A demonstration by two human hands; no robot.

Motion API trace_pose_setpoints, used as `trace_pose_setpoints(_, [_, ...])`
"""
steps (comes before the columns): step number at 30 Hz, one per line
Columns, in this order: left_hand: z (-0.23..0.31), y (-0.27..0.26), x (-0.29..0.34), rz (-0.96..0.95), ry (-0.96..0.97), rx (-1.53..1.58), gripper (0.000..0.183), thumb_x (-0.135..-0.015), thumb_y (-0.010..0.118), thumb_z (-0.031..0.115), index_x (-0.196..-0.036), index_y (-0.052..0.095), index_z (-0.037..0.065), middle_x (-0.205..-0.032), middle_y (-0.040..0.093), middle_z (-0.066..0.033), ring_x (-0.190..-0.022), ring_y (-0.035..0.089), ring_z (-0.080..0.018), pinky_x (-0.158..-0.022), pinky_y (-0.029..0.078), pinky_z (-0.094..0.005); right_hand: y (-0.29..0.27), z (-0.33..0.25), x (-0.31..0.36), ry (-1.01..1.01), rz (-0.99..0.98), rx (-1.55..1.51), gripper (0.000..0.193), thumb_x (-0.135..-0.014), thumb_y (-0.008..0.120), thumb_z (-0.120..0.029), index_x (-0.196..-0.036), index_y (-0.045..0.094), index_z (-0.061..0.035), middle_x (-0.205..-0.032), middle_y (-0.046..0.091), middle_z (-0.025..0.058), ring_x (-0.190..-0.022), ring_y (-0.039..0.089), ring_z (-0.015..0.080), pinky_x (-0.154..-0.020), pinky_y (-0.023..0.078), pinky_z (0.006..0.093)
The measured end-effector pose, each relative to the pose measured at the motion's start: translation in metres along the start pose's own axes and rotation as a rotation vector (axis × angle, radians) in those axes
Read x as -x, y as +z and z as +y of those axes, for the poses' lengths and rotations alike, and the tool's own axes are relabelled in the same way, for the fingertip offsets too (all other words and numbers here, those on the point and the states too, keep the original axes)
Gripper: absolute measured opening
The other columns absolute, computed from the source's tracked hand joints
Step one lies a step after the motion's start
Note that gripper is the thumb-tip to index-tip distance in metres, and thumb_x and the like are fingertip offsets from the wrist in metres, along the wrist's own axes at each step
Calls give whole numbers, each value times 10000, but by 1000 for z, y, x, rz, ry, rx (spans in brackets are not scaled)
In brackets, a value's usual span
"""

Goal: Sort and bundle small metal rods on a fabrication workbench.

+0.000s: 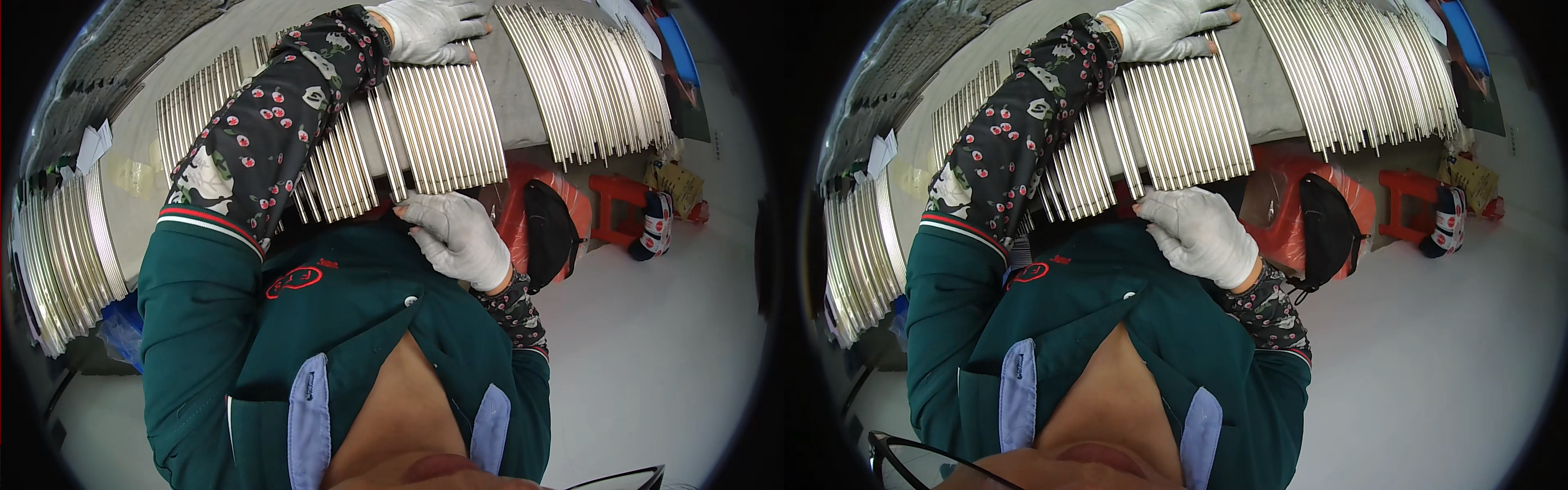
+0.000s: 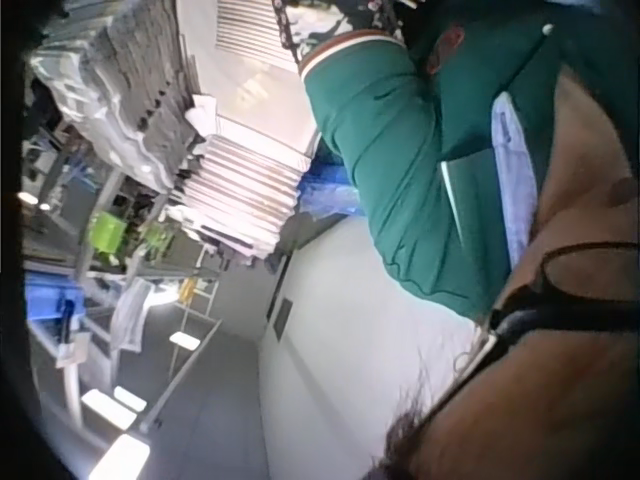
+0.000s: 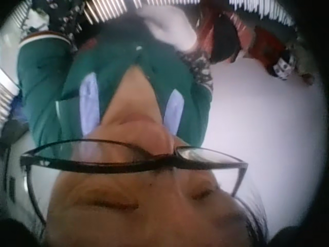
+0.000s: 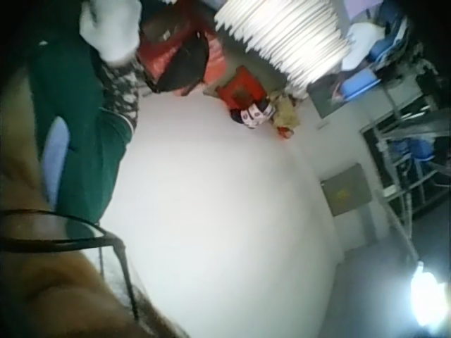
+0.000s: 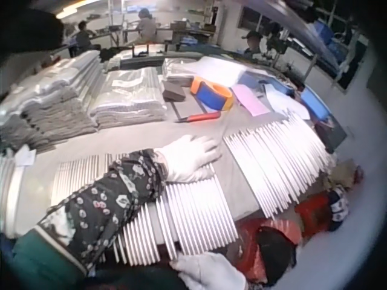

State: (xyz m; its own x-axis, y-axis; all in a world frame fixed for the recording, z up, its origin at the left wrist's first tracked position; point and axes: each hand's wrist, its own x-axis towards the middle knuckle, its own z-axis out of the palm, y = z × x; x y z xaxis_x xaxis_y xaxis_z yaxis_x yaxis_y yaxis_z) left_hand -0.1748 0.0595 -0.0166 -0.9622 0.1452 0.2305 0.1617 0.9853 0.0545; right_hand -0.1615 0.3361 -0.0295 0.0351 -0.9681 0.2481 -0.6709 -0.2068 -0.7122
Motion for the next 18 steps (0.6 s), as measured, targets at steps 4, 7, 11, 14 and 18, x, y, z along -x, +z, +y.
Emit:
trace_pose_setpoints(4, [0,-10,17,81,-26,26,545,-909,533,374,-1321,481,21,-1368,443,-233,-1260,441,-380,-1011,376,-488,10,-12,-1,-22,-73,-65,298,-706,668,25,-1000,641,-19,-1060,678,141,-960,668,307,-814,541,385])
trace_pose_setpoints(7, [-5,-30,52,126,57,-11,640,-917,530,378,-1417,382,7,-1482,324,-267,-1400,280,-398,-1117,247,-520,22,-20,-8,-54,-137,-115,254,-738,665,-15,-990,642,-20,-1076,674,140,-975,662,305,-822,534,388])
trace_pose_setpoints(11, [-17,-61,124,23,57,-125,691,-919,512,475,-1421,378,19,-1449,350,-288,-1358,324,-432,-1093,278,-529,42,-29,-16,-60,-240,-157,198,-779,652,-66,-973,650,-23,-1083,675,134,-983,657,296,-834,525,388])
trace_pose_setpoints(14, [-25,-68,170,-124,35,4,700,-915,516,505,-1417,391,34,-1408,387,-276,-1285,401,-425,-1046,326,-525,52,-34,-22,-86,-267,-139,188,-790,647,-77,-969,654,-21,-1084,675,132,-983,656,291,-838,523,388])
trace_pose_setpoints(18, [-24,-48,190,-38,1,-74,671,-914,524,470,-1402,405,25,-1409,386,-259,-1271,411,-412,-1043,331,-521,63,-40,-33,-116,-292,-141,203,-786,650,-76,-980,653,-16,-1094,671,136,-984,653,297,-841,521,389])
